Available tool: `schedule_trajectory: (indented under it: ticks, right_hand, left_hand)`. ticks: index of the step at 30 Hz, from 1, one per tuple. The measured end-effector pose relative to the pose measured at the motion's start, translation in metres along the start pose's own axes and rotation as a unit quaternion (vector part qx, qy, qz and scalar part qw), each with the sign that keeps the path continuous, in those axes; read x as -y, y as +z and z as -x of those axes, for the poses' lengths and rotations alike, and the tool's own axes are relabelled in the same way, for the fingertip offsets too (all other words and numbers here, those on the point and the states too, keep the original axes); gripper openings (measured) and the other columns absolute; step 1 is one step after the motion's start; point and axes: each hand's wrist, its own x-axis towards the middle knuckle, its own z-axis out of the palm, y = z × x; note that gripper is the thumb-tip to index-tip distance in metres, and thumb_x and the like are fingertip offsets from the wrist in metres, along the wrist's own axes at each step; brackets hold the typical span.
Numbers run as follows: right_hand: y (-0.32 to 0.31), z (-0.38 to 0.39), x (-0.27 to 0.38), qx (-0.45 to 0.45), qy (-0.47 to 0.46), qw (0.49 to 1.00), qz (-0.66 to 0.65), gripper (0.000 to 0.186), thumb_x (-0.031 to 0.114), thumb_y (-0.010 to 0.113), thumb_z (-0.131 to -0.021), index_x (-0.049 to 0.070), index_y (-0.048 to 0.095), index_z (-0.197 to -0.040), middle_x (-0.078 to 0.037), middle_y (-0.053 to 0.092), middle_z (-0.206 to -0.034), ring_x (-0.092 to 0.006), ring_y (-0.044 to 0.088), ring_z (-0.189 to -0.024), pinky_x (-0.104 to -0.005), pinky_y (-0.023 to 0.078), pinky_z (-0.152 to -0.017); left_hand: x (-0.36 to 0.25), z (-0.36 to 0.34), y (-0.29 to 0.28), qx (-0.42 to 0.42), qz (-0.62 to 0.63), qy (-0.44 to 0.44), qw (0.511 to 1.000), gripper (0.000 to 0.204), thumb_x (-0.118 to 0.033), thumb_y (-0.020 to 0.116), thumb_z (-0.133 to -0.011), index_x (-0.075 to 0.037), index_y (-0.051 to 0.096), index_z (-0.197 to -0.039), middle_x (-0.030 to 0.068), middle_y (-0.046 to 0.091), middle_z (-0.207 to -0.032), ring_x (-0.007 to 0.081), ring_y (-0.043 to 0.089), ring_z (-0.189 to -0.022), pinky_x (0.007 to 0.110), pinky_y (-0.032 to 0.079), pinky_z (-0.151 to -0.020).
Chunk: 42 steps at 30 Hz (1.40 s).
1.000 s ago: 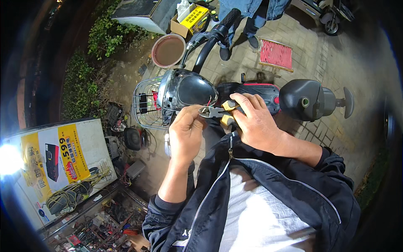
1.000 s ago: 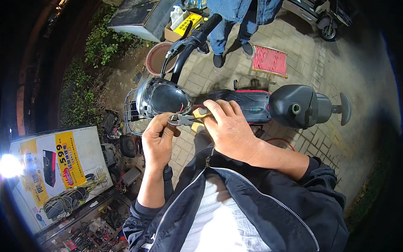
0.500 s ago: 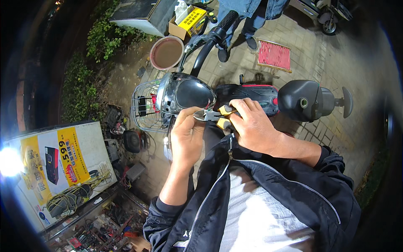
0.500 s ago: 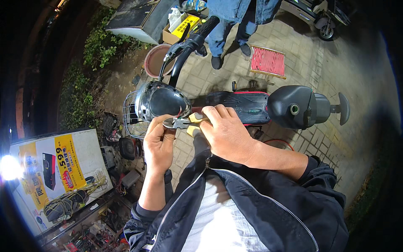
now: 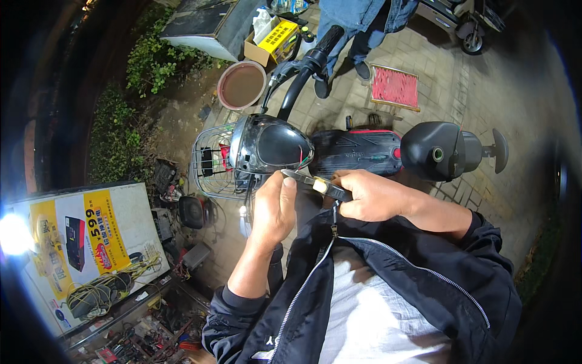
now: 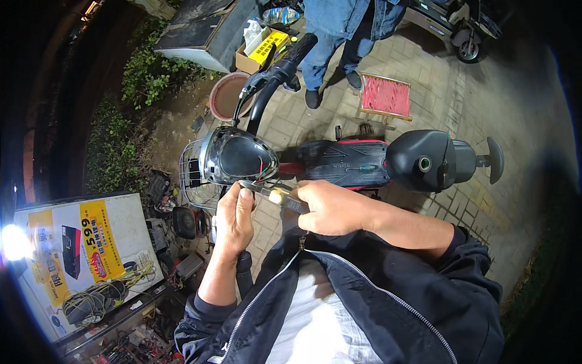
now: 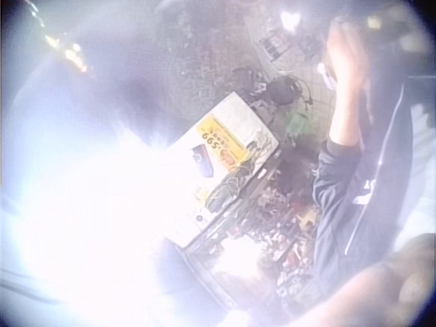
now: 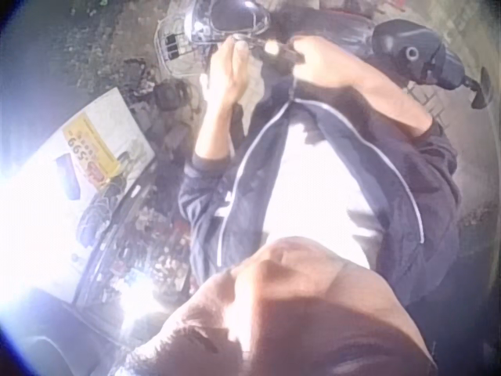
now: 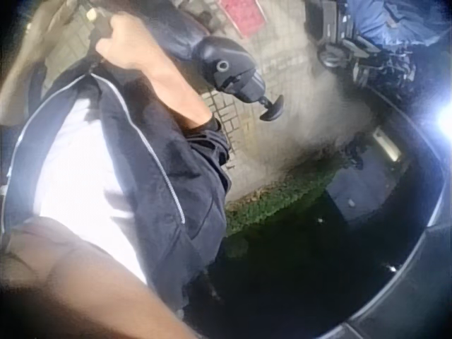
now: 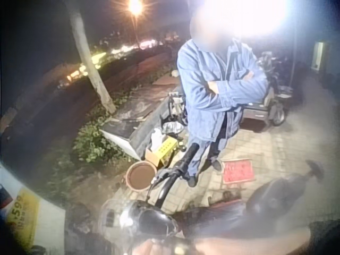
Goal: The person retrieves a roll of electrical tape and pliers from a cluttered workbench, then walks to an electric scooter. They use the pliers to strip the insulation from wires at the scooter's handlebar, twist the exposed ends together, and wrap the connection with electrical tape. The scooter's digital display lights up after the connection is made.
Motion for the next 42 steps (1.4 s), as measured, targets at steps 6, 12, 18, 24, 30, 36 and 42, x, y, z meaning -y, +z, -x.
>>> schedule_trajectory:
  ticks: [6, 12, 18, 24, 30, 36, 42]
  right_hand:
    - [-0.007, -0.007, -0.002, 0.146, 0.130, 0.893, -0.404, 0.030, 0.003, 0.061, -0.078, -0.009, 0.066, -0.105, -0.018, 0.069, -0.095, -0.0222, 0.069, -0.081, -0.0320, 0.056, -0.078]
    - [0.000, 0.008, -0.014, 0.083, -0.148, 0.734, -0.658, 0.033, -0.004, 0.052, -0.080, -0.007, 0.065, -0.109, -0.023, 0.054, -0.134, -0.0324, 0.060, -0.118, -0.0459, 0.050, -0.101]
    - [-0.014, 0.040, -0.076, -0.337, -0.128, 0.879, -0.310, 0.020, -0.001, 0.055, -0.084, -0.002, 0.064, -0.102, -0.015, 0.058, -0.122, -0.0212, 0.059, -0.106, -0.0368, 0.048, -0.093]
    - [-0.002, 0.093, -0.221, -0.551, 0.227, 0.802, 0.046, 0.032, 0.019, 0.068, -0.080, -0.004, 0.062, -0.102, -0.020, 0.059, -0.096, -0.0374, 0.059, -0.094, -0.0443, 0.048, -0.088]
    - [-0.005, 0.146, -0.296, -0.582, 0.376, 0.691, 0.207, 0.051, 0.026, 0.074, -0.075, 0.002, 0.058, -0.117, -0.019, 0.053, -0.114, -0.0382, 0.054, -0.109, -0.0482, 0.048, -0.090]
    - [-0.029, 0.151, -0.323, -0.541, 0.356, 0.679, 0.346, 0.047, 0.026, 0.078, -0.073, 0.005, 0.061, -0.112, -0.016, 0.055, -0.113, -0.0349, 0.054, -0.108, -0.0475, 0.047, -0.089]
    - [-0.031, 0.151, -0.316, -0.522, 0.334, 0.719, 0.314, 0.050, 0.022, 0.076, -0.079, 0.004, 0.058, -0.122, -0.020, 0.049, -0.137, -0.0390, 0.046, -0.124, -0.0498, 0.041, -0.101]
  left_hand:
    - [0.016, 0.001, 0.006, -0.033, 0.084, -0.041, 0.995, 0.041, -0.035, 0.043, -0.103, -0.003, 0.052, -0.078, -0.0007, 0.044, -0.067, 0.0090, 0.039, -0.064, 0.026, 0.034, -0.060]
    - [0.013, 0.004, 0.000, 0.008, 0.171, -0.048, 0.984, 0.023, -0.023, 0.061, -0.095, -0.001, 0.057, -0.098, 0.0002, 0.054, -0.078, 0.0092, 0.047, -0.067, 0.025, 0.041, -0.063]
    - [-0.003, 0.018, 0.000, 0.005, -0.063, 0.042, 0.997, 0.032, -0.008, 0.069, -0.082, -0.002, 0.062, -0.113, 0.0060, 0.061, -0.082, 0.0131, 0.056, -0.071, 0.026, 0.047, -0.068]
    - [0.001, 0.034, 0.001, 0.050, -0.155, 0.072, 0.984, 0.054, -0.001, 0.062, -0.080, -0.001, 0.056, -0.134, 0.0054, 0.060, -0.074, 0.0103, 0.052, -0.062, 0.025, 0.045, -0.059]
    - [0.004, 0.047, 0.002, -0.148, -0.062, 0.058, 0.985, 0.033, -0.008, 0.060, -0.091, 0.002, 0.062, -0.122, 0.0035, 0.060, -0.079, 0.0104, 0.051, -0.063, 0.023, 0.042, -0.059]
    - [-0.006, 0.028, -0.002, -0.243, -0.113, 0.017, 0.963, 0.024, -0.009, 0.055, -0.094, 0.007, 0.065, -0.109, 0.0145, 0.066, -0.100, 0.0227, 0.062, -0.090, 0.034, 0.050, -0.085]
    - [-0.007, 0.019, 0.000, -0.214, -0.201, 0.078, 0.953, 0.018, -0.006, 0.061, -0.088, 0.001, 0.067, -0.102, 0.0132, 0.063, -0.098, 0.0263, 0.061, -0.090, 0.035, 0.049, -0.082]
